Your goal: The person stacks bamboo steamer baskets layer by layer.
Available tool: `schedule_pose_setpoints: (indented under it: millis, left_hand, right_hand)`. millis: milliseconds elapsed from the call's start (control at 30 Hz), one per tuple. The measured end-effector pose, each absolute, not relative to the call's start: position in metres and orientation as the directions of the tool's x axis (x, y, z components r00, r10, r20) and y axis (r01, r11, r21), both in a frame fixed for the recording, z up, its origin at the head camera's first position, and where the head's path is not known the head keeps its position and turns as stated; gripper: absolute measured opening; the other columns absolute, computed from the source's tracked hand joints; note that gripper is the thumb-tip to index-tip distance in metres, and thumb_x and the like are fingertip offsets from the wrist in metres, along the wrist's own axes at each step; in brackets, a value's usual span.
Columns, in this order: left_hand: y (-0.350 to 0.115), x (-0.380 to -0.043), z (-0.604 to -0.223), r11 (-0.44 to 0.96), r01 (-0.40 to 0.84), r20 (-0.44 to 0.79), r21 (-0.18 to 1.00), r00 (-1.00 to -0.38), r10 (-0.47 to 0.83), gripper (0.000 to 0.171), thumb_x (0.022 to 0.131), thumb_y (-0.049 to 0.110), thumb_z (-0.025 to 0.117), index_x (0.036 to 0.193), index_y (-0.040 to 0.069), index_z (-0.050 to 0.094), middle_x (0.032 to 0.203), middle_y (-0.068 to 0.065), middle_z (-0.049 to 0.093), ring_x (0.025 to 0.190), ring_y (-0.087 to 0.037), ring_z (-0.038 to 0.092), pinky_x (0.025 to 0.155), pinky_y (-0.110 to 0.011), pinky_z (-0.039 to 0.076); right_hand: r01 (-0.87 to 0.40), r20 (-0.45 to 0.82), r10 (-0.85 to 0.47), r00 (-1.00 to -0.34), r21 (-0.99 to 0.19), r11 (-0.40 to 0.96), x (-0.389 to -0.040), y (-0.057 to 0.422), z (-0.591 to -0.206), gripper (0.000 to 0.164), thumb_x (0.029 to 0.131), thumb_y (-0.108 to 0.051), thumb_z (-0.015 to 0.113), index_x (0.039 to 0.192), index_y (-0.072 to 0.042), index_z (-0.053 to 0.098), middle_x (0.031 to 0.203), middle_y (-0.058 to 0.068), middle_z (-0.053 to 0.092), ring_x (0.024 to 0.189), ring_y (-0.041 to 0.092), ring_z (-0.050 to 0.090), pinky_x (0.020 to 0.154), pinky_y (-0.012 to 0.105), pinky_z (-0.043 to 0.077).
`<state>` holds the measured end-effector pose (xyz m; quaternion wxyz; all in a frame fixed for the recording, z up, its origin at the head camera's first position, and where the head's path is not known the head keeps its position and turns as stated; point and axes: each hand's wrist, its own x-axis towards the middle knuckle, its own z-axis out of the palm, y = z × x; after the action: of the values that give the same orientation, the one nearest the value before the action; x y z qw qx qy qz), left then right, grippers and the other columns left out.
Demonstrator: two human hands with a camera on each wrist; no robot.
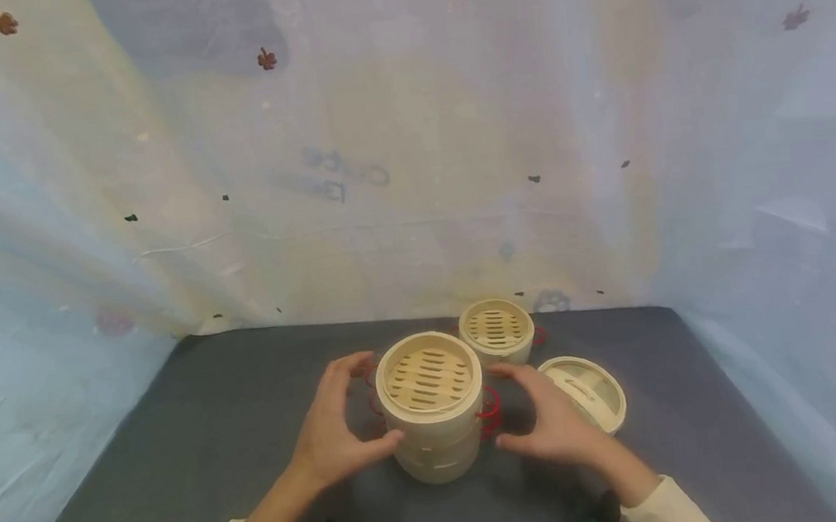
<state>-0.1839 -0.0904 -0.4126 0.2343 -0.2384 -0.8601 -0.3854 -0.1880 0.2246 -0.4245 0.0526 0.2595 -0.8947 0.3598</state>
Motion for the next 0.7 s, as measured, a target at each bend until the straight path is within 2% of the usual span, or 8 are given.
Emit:
schedule_pose_setpoints:
  millis: [200,400,700]
  left_hand:
    - [-0.092,-0.186,-0.418,0.584,0.529,0.521,0.615,-0.829,0.203,0.092,0.062,0.053,0.082,0.141,0.028,0.041,0.131,0.001,0.051,0.117,-0.019,0.054,0.083,-0.042,0.051]
    - [-0.092,-0.190,-0.424,0.583,0.467,0.451,0.665,-0.873,0.185,0.092,0.062,0.051,0.083,0.140,0.027,0.042,0.135,-0.001,0.050,0.122,-0.017,0.053,0.087,-0.044,0.050]
    - [-0.091,-0.198,-0.430,0.587,0.469,0.450,0.660,-0.872,0.192,0.094,0.059,0.055,0.083,0.140,0.028,0.043,0.134,-0.001,0.051,0.121,-0.017,0.052,0.087,-0.045,0.049]
  right_hand:
    - [-0.537,0.340,-0.418,-0.842,-0.466,0.703,-0.198,0.232,-0.409,0.069,0.075,-0.022,0.080,0.135,-0.011,0.050,0.134,0.009,0.052,0.124,0.037,0.047,0.092,0.062,0.040]
    - [-0.514,0.336,-0.400,-0.853,-0.406,0.755,-0.215,0.234,-0.397,0.051,0.082,-0.026,0.073,0.129,-0.012,0.056,0.127,0.009,0.056,0.119,0.037,0.050,0.090,0.060,0.042]
    - [-0.486,0.307,-0.391,-0.867,-0.354,0.799,-0.247,0.238,-0.401,0.047,0.084,-0.035,0.071,0.125,-0.013,0.059,0.120,0.008,0.060,0.108,0.030,0.057,0.084,0.051,0.047]
